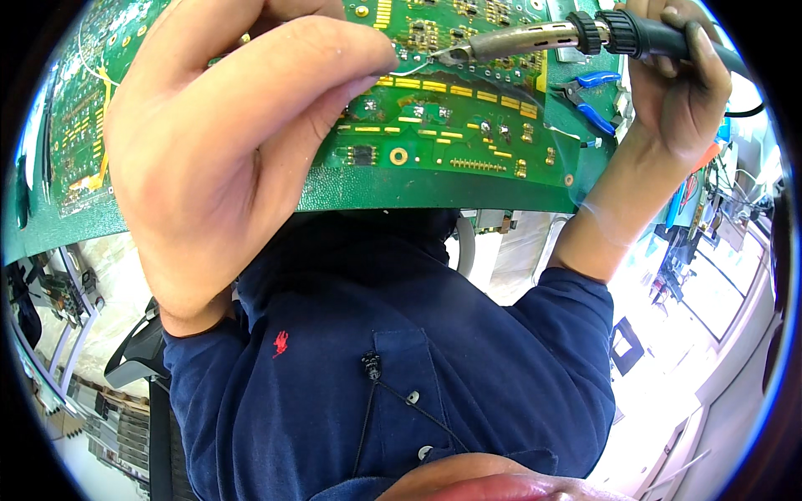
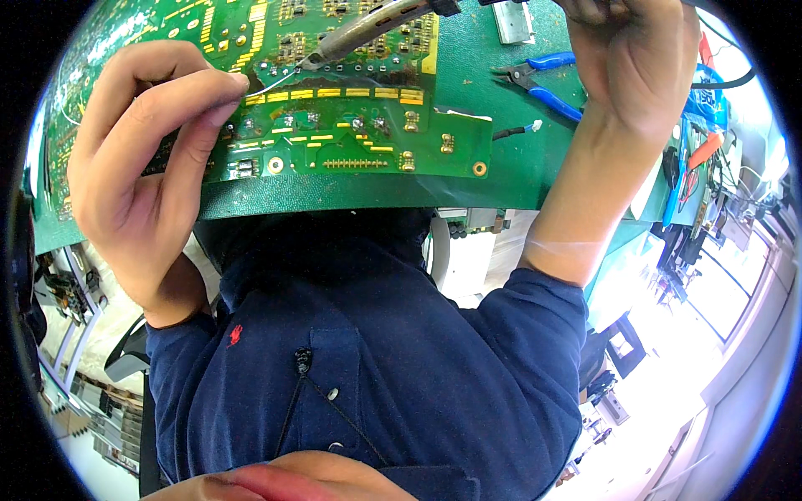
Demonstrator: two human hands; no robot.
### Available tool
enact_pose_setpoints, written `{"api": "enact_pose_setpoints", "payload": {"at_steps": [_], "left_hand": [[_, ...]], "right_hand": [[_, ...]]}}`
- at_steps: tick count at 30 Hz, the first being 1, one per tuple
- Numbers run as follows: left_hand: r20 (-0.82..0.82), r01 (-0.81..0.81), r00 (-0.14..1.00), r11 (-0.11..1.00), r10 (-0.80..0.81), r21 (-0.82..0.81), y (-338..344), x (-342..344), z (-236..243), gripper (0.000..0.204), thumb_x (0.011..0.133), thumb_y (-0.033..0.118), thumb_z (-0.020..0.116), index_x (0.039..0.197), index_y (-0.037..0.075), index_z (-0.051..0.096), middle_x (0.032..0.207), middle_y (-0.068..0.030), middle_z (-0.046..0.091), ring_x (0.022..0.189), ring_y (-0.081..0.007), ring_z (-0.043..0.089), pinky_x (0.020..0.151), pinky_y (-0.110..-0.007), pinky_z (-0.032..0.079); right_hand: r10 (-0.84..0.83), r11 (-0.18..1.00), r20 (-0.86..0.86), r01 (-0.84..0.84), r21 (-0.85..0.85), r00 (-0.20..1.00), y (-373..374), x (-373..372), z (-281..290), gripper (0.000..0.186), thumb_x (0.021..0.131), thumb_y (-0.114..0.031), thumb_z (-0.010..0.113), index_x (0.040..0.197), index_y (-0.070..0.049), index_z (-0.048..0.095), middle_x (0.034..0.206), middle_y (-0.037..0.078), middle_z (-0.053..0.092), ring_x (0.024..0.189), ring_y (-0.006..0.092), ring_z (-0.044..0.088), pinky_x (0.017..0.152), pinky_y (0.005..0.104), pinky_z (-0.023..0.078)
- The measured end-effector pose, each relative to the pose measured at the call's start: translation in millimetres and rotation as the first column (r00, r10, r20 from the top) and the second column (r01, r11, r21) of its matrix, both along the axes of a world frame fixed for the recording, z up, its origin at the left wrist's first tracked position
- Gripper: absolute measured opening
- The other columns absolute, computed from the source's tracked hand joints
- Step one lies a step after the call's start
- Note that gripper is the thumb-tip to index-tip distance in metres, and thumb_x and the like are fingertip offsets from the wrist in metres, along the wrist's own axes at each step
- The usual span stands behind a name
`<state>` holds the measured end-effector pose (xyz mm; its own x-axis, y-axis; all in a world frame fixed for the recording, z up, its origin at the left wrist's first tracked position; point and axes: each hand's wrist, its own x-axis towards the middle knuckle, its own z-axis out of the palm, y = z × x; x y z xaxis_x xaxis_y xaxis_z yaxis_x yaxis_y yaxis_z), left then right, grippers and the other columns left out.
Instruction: The person solders components on a large circuit board using a soldering iron and solder wire, then turns the board over and places metal components onto the other side.
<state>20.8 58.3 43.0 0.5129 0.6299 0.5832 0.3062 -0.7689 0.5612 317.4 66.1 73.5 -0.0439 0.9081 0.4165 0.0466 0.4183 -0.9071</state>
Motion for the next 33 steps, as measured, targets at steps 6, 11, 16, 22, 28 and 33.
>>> {"api": "enact_pose_setpoints", "payload": {"at_steps": [6,11,16,22,28,33], "left_hand": [[-0.014,0.004,1.0,1.0,-0.004,0.004,0,0,1,0.02,0.074,-0.011,0.074,0.092,-0.003,0.071,0.091,-0.0118,0.064,0.079,-0.0184,0.062,0.071,-0.026,0.048],[-0.01,0.003,1.0,1.0,-0.003,0.008,1,0,0,0.019,0.074,-0.01,0.075,0.092,-0.003,0.072,0.091,-0.0116,0.064,0.079,-0.0184,0.062,0.071,-0.026,0.048],[-0.016,0.0,1.0,1.0,0.001,0.01,1,0,2,0.019,0.074,-0.01,0.074,0.092,-0.003,0.072,0.09,-0.0118,0.064,0.08,-0.0187,0.062,0.072,-0.026,0.049],[-0.001,0.013,1.0,1.0,-0.013,-0.004,2,-3,0,0.021,0.073,-0.012,0.073,0.092,-0.004,0.071,0.091,-0.0127,0.064,0.081,-0.0195,0.062,0.072,-0.026,0.048],[0.006,0.007,1.0,1.0,-0.007,-0.007,1,-4,0,0.021,0.073,-0.013,0.073,0.092,-0.004,0.071,0.091,-0.0132,0.065,0.081,-0.0196,0.062,0.073,-0.026,0.048],[0.013,-0.002,1.0,1.0,0.002,-0.027,-1,-4,-2,0.021,0.074,-0.013,0.072,0.092,-0.004,0.071,0.091,-0.0133,0.065,0.081,-0.0196,0.062,0.073,-0.026,0.048]], "right_hand": [[0.053,0.998,-0.015,-0.053,-0.018,0.998,1,5,1,0.026,0.094,-0.03,0.062,0.088,-0.005,0.056,0.064,-0.002,0.044,0.054,0.0057,0.037,0.056,0.0236,0.033],[0.069,0.997,0.033,-0.068,-0.028,0.997,0,-1,6,0.025,0.094,-0.029,0.062,0.089,-0.005,0.056,0.065,-0.002,0.045,0.054,0.0057,0.037,0.056,0.0236,0.032],[0.053,0.999,-0.008,-0.053,0.015,0.999,2,4,0,0.026,0.095,-0.029,0.062,0.089,-0.005,0.056,0.066,-0.001,0.045,0.054,0.0058,0.037,0.056,0.0235,0.032],[0.065,0.998,0.019,-0.066,0.024,0.998,2,-1,2,0.026,0.096,-0.03,0.061,0.089,-0.005,0.055,0.066,-0.002,0.045,0.054,0.0058,0.037,0.056,0.0234,0.033],[0.122,0.992,-0.011,-0.122,-0.019,0.993,8,12,2,0.027,0.096,-0.031,0.06,0.09,-0.005,0.055,0.065,-0.002,0.044,0.053,0.0054,0.036,0.054,0.0235,0.032],[0.14,0.99,0.04,-0.14,-0.002,0.989,11,8,5,0.027,0.096,-0.031,0.061,0.09,-0.005,0.055,0.063,-0.002,0.044,0.053,0.0056,0.035,0.052,0.0231,0.032]]}}
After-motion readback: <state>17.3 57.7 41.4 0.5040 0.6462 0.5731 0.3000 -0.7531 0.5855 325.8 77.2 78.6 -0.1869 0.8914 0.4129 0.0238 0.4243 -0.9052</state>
